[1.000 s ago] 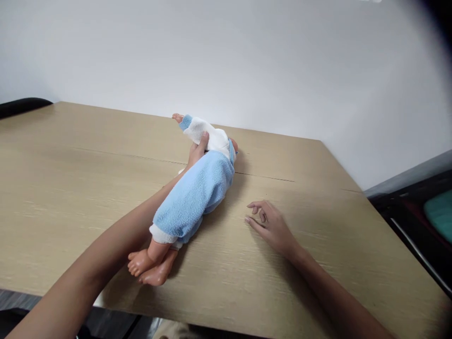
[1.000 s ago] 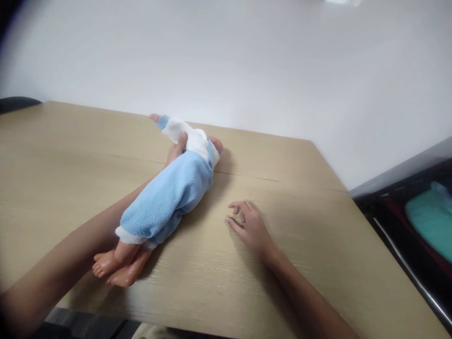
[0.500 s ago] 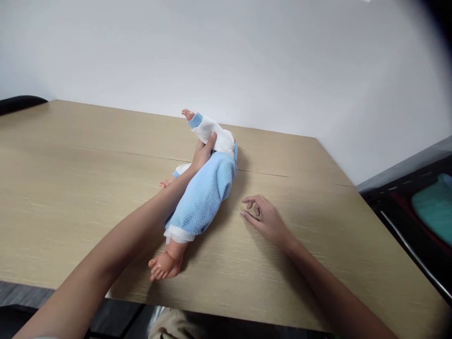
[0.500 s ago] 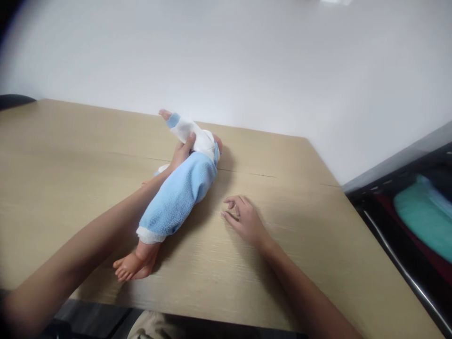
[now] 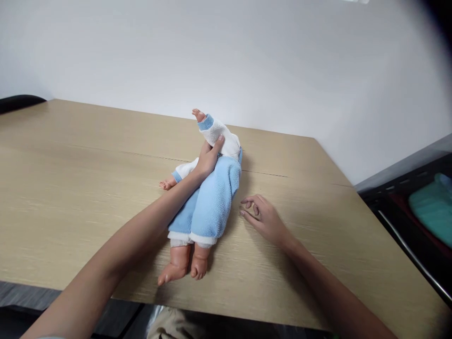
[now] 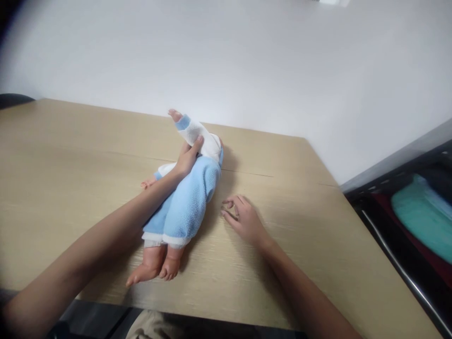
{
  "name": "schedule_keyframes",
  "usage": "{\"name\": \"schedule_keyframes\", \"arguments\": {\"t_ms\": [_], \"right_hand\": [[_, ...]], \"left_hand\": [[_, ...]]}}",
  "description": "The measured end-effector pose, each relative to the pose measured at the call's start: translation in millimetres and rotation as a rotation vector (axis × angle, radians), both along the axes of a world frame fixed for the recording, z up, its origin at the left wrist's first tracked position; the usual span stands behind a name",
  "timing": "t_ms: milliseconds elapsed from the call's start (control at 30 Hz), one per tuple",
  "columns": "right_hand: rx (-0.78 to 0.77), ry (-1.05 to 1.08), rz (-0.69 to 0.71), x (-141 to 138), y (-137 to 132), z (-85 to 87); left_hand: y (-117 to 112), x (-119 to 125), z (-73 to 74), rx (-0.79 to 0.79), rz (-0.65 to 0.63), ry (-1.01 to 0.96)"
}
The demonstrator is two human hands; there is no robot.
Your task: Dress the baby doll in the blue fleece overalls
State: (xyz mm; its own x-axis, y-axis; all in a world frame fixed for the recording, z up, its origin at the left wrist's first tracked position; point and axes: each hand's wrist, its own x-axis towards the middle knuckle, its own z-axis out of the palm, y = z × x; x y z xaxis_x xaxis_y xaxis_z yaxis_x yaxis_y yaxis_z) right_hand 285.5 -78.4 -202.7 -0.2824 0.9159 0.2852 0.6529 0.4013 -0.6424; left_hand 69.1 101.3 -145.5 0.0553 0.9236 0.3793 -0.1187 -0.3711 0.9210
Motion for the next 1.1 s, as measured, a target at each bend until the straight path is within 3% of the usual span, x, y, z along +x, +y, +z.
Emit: {"name": "schedule_keyframes", "arguments": {"t_ms": [300, 467, 567, 667, 800, 933, 1100], "right_hand": [[0.031, -0.027, -0.004, 2.6, 5.5, -4.5], [0.062, 0.000, -0.087, 6.9, 10.0, -11.3], [-0.032, 0.255, -0.253, 12.3, 14.4, -10.9], [-0.301, 0.663, -0.362, 25.9, 22.9, -3.7], [-0.632, 1.112, -0.239, 52.4, 35.6, 9.6], [-0.733, 1.285, -0.158, 64.8, 38.4, 16.3], [-0.735, 1.314, -0.243, 57.7, 34.3, 18.3]], "left_hand": [[-9.7, 22.9, -3.5, 0.091, -0.004, 0.161], [-14.8, 39.7, -3.5, 0.228, -0.055, 0.374], [-22.4, 49.2, 0.1, 0.287, -0.073, 0.610], [-35.4, 60.0, 5.7, 0.397, -0.063, 0.875], [-56.1, 69.2, 13.3, 0.503, -0.078, 1.137], [-70.9, 53.1, 17.3, 0.544, -0.098, 1.061], [-77.2, -11.5, 4.0, 0.512, 0.025, 0.809]]}}
